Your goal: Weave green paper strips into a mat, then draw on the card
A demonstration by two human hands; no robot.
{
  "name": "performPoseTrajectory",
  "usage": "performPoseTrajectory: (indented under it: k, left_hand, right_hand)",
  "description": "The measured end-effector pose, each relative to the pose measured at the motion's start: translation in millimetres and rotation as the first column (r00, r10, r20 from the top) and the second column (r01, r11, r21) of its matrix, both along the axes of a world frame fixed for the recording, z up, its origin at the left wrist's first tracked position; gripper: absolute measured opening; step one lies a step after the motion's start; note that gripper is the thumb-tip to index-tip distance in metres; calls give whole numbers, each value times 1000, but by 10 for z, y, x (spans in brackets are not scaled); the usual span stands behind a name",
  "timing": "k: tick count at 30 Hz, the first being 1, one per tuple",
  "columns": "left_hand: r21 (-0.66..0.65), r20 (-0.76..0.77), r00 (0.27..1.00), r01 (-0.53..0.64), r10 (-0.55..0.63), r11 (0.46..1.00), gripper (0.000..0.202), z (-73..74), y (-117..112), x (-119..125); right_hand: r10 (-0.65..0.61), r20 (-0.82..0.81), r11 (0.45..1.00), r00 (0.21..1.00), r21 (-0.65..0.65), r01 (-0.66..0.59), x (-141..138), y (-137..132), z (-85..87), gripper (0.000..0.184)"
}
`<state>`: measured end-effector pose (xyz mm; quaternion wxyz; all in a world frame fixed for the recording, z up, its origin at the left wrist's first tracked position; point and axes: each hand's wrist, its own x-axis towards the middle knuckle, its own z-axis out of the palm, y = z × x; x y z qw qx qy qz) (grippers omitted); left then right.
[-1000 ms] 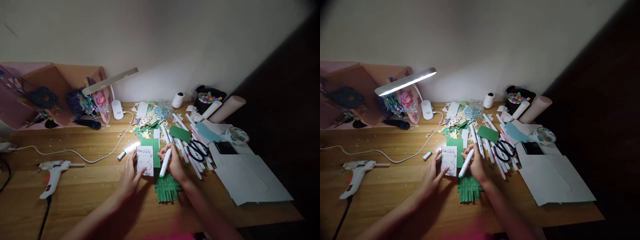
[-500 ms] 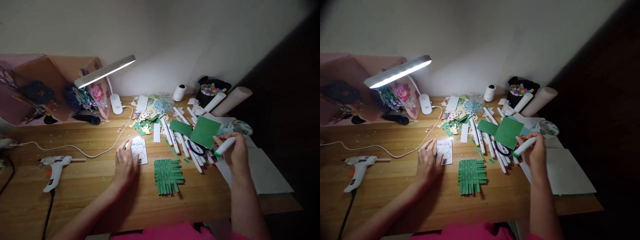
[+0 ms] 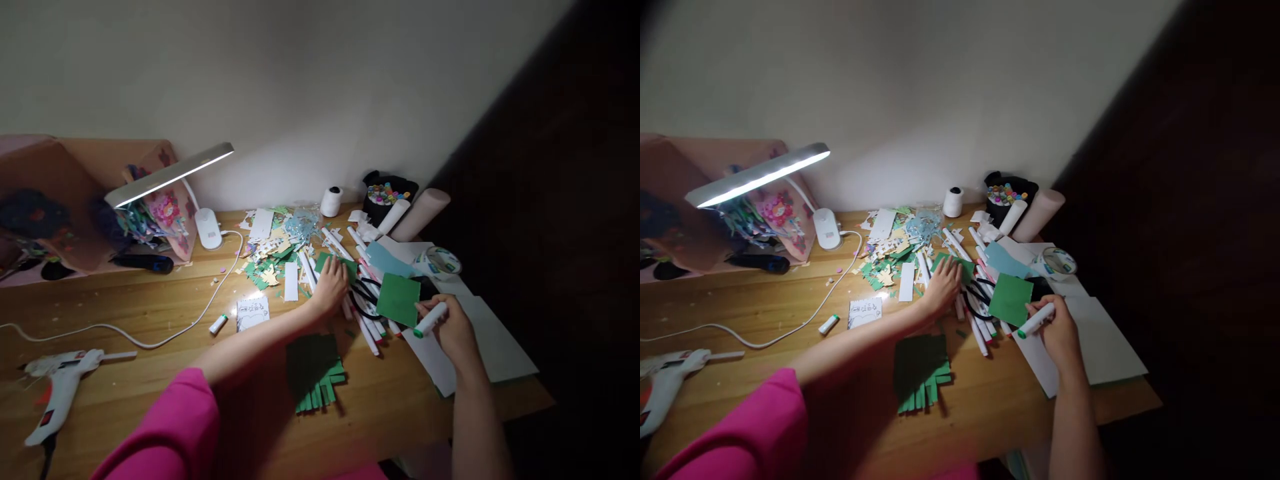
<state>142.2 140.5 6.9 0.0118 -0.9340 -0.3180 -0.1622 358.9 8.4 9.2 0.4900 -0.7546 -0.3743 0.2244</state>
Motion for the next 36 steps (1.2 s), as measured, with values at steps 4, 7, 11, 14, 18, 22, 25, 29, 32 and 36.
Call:
performPoseTrajectory:
  k: [4,7,11,14,18,22,25,29,32,36]
  left_hand:
    - [-39,57,998,25,-23,999,31,80,97,-92]
    - [-81,143,987,90,-78,993,27,187,43,-335]
    - [-137,283,954,141,-98,980,29,304,-246,-741]
    - [-160,372,924,164,-94,973,37,355,-517,-1029]
    - [-214,534,846,140,-4,967,41,371,-772,-1365]
    - [-313,497,862,71,100,947,40,325,-815,-1710]
    - [-457,309,911,-109,273,883,45,245,-715,-1986]
    - [-514,224,857,-301,464,803,45,118,-561,-2241]
    - [-578,226,813,-330,536,746,27,86,-508,-2317]
    - [-730,288,768,-210,572,650,20,195,-497,-2412]
  right_hand:
    - [-61,78,998,995,0,61,52,-44,12,40]
    - [-175,177,985,969,31,172,-49,-51,74,37]
    - [-173,137,984,975,70,164,-453,7,212,35]
    - [115,-95,993,989,-7,-116,-903,93,301,35]
    - [479,-302,868,824,21,-497,-1453,206,341,39]
    - [583,-253,802,772,30,-596,-1763,294,336,37]
    - [562,-217,821,798,26,-571,-1850,380,335,33]
    - [567,-126,824,814,70,-563,-1852,526,331,29]
    - [574,-111,819,811,58,-572,-1818,599,288,31]
    - [506,-153,859,849,-3,-512,-1817,607,191,34]
